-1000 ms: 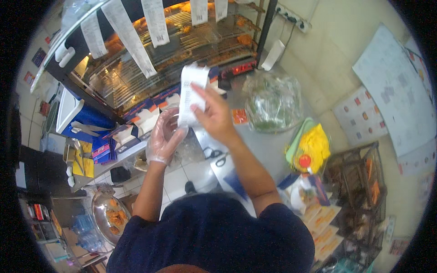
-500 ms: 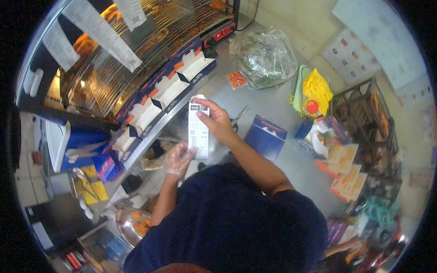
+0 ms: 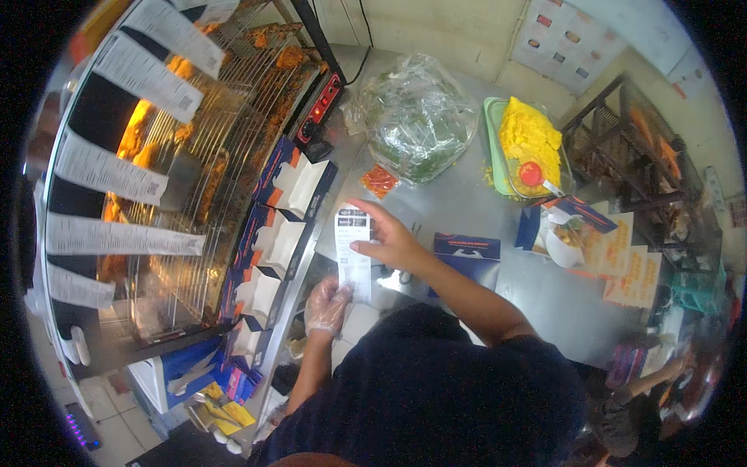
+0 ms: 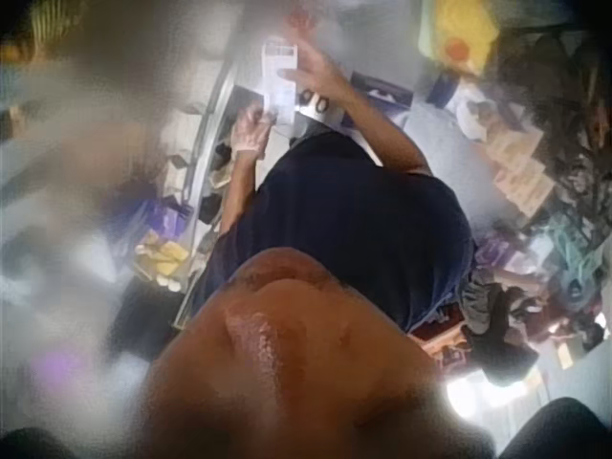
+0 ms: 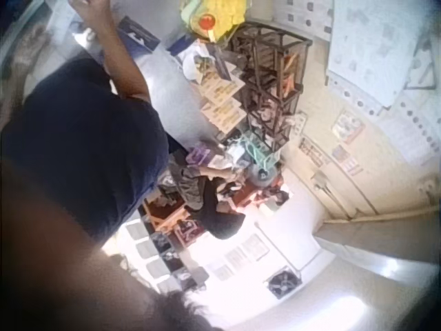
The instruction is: The person assembles bento-style meal boxes by placing cooked chicken pieces, rice, and vegetables into containers, then adding receipts and closing the boxes. They handle multiple boxes sequentially and place them on a nearby counter.
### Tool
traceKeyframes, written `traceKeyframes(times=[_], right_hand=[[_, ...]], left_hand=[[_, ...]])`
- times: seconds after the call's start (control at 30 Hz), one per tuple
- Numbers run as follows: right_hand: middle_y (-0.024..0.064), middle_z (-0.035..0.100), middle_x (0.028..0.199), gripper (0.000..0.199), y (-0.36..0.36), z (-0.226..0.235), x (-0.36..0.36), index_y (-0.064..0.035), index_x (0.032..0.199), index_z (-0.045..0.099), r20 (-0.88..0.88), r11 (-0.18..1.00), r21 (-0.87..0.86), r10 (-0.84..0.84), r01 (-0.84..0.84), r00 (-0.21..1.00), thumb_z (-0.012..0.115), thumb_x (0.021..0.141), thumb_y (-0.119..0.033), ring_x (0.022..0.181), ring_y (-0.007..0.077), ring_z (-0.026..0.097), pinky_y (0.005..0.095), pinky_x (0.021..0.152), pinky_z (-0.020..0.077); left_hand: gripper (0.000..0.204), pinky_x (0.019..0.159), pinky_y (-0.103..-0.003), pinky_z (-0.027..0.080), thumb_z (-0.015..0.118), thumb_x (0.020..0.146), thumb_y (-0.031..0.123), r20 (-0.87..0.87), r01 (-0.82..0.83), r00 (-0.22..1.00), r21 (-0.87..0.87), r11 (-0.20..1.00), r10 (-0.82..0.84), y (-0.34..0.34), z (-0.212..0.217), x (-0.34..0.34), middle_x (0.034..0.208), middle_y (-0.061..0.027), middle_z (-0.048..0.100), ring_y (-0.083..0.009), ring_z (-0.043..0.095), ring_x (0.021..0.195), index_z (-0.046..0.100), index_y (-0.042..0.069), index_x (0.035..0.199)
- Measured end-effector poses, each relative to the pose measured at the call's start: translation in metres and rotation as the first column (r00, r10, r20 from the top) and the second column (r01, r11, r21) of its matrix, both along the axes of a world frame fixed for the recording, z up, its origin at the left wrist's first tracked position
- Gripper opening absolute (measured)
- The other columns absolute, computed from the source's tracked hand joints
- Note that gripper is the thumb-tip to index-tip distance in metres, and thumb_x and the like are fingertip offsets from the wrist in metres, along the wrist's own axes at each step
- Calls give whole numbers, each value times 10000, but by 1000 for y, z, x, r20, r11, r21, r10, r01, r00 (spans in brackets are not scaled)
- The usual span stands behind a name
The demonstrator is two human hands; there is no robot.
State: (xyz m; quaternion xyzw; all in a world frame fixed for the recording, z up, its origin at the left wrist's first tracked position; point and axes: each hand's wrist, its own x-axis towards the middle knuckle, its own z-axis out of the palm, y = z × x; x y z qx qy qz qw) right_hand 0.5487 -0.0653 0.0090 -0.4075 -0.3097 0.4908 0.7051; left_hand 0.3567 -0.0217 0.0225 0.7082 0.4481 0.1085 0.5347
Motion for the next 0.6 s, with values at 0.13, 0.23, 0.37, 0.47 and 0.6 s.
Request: traceKeyframes(times=[0.13,0.23,0.37,0.47,0.6], right_hand=[[82,511,1244,495,19,-11,18,-30,1320,450,139,998,10,57,-59,989,592,847,15,1106,134,511,289,950,413],[76,511,1248,532,24,-13,17,-31,1350,417,135,999,51,1,-8,991,587,848,18,1105,127,504,280,941,409],[77,511,1260,535,19,-9,6,-30,1357,415,86,998,46,-48,44,995,580,850,19,1112,117,492,266,946,398],[82,490,1299,544,7,-17,-13,-13,1370,389,139,998,4,-58,58,989,555,857,60,1155,114,462,264,970,384],[109,512,1302,518,-16,-22,-55,-16,1351,411,408,998,0,-54,59,911,544,851,22,1153,155,501,281,976,383]], left_hand=[[159,697,-282,445,588,874,172,19,-32,999,-21,999,32,19,3,33,818,-50,633,-126,561,755,620,32,940],[206,759,-291,462,613,873,160,15,-56,998,-131,990,58,22,-8,36,916,-53,649,-126,587,835,625,5,1009],[242,786,-291,461,589,881,163,77,59,996,-142,988,-48,15,-12,23,941,-73,656,-137,597,867,614,0,1058],[230,782,-300,461,582,879,146,2,134,991,-158,978,-136,5,-8,6,941,-70,650,-134,584,860,614,-5,1050],[277,768,-298,459,577,898,180,-36,139,988,-175,975,-147,-24,-22,-46,926,-62,630,-136,565,823,570,-2,1106]])
